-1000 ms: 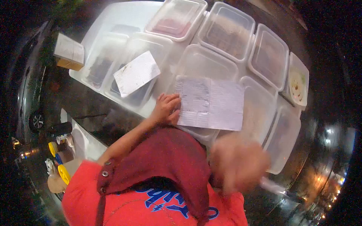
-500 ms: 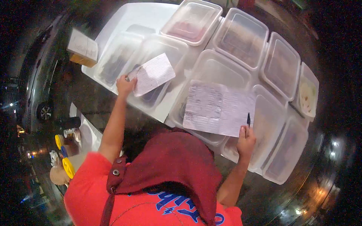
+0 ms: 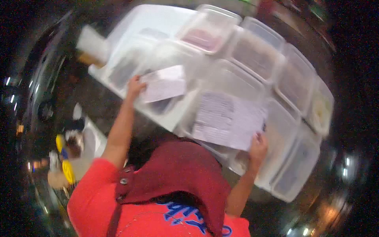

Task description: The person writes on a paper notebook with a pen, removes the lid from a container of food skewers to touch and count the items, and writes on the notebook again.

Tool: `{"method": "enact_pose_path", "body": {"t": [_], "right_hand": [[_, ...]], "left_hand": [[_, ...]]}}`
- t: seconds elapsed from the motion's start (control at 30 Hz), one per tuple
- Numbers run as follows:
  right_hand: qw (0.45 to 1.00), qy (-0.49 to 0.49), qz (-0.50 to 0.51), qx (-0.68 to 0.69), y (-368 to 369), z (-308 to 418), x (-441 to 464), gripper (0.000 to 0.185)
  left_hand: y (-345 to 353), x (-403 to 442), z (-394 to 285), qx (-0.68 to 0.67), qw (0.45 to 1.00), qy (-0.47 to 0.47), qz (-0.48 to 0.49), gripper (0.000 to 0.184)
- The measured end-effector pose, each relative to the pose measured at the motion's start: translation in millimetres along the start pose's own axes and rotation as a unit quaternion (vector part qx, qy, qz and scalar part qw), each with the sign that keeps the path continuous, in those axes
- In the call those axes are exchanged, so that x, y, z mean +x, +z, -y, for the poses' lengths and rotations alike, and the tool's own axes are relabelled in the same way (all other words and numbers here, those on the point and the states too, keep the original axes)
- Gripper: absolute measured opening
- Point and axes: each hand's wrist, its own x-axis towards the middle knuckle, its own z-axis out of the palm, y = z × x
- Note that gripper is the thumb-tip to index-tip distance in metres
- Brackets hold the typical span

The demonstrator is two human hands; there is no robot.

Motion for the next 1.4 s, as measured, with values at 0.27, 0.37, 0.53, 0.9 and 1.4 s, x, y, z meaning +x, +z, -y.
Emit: {"method": "enact_pose_path", "body": {"t": [0.27, 0.37, 0.53, 0.9, 1.4], "right_hand": [[0.997, -0.055, 0.053, -0.032, 0, 3, 17, 0.026], [0.995, -0.082, 0.057, -0.021, -4, -11, 35, 0.027], [0.993, -0.074, 0.082, -0.051, -19, 39, 39, 0.029], [0.996, -0.054, 0.073, 0.007, -7, 63, 45, 0.021], [0.979, -0.1, 0.083, -0.154, -11, -32, 88, 0.036]], "left_hand": [[-18, -20, -42, -0.169, 0.978, -0.056, -0.11, 0.024], [-62, -54, -65, -0.323, 0.928, -0.059, -0.176, 0.012], [-144, -113, 0, -0.304, 0.811, -0.295, -0.404, 0.011], [-232, -307, 260, 0.399, 0.789, -0.459, -0.093, 0.027], [-273, -292, 201, 0.395, 0.746, -0.537, -0.02, 0.035]]}}
